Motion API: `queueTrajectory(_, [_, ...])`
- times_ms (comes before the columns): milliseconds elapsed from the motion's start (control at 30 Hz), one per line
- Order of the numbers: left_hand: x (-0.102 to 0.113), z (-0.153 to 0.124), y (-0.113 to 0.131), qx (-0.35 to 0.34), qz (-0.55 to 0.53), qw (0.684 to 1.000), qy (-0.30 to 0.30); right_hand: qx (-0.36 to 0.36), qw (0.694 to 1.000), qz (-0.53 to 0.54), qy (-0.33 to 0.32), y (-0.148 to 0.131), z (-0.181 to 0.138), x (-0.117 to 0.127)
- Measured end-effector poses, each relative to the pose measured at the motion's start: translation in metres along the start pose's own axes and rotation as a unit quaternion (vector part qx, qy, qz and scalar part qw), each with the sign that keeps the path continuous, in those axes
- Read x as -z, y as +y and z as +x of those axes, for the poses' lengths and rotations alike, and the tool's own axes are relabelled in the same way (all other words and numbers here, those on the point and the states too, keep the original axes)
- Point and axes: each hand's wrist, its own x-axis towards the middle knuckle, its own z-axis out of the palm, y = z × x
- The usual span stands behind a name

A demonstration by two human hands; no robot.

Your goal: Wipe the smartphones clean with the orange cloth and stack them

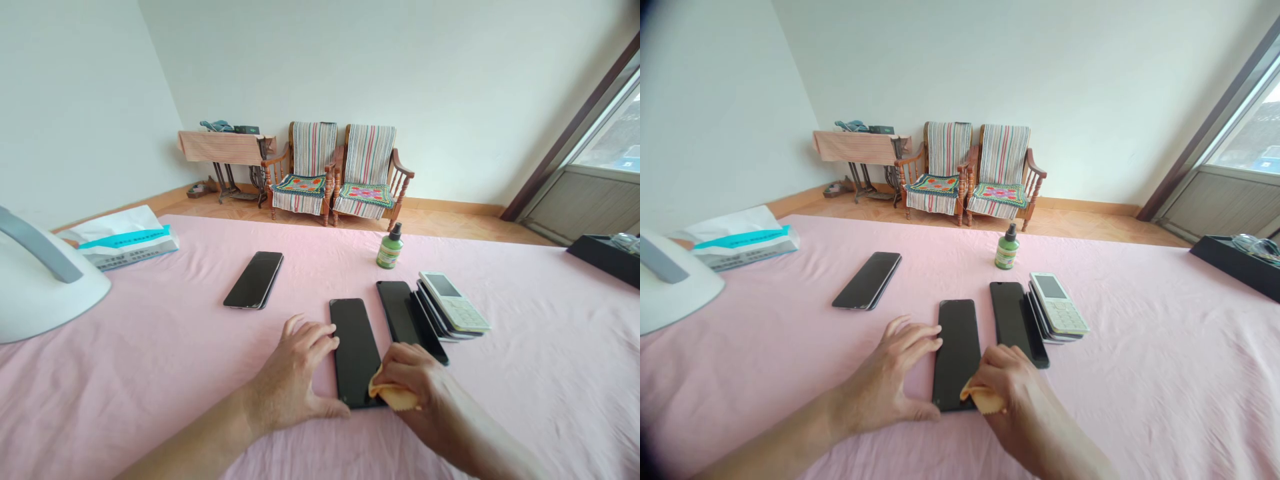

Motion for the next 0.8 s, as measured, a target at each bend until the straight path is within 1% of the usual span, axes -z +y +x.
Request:
queueTrajectory(100, [-0.001,-0.001,0.002,0.003,0.016,1.0,-0.001,-0.002,0.999,-0.038,0.038,0.007,0.006,-0.004])
queueTrajectory(200, [-0.001,-0.003,0.003,-0.017,0.03,0.999,0.009,-0.004,0.998,-0.051,0.035,0.007,0.007,-0.007])
queueTrajectory(267, [-0.001,-0.006,0.006,-0.047,0.026,0.998,0.02,-0.009,0.998,-0.052,0.036,0.006,0.005,-0.009])
queueTrajectory(333, [-0.002,-0.009,0.012,-0.094,0.021,0.995,0.021,-0.01,0.998,-0.054,0.044,0.004,0.003,-0.01])
queueTrajectory(433, [-0.008,-0.013,0.021,-0.167,0.039,0.985,0.015,-0.004,0.997,-0.057,0.053,0.003,0.003,-0.01])
queueTrajectory(500, [-0.013,-0.015,0.024,-0.196,0.053,0.979,0.019,-0.005,0.996,-0.064,0.06,0.002,0.003,-0.011])
queueTrajectory(600, [-0.018,-0.019,0.026,-0.203,0.05,0.977,0.039,-0.009,0.996,-0.071,0.055,-0.002,-0.003,-0.01])
queueTrajectory(700, [-0.019,-0.021,0.026,-0.194,0.044,0.978,0.064,-0.003,0.997,-0.071,0.031,-0.006,-0.008,-0.009])
queueTrajectory(800, [-0.017,-0.021,0.027,-0.192,0.043,0.977,0.083,-0.002,0.996,-0.085,0.024,-0.004,-0.003,-0.006])
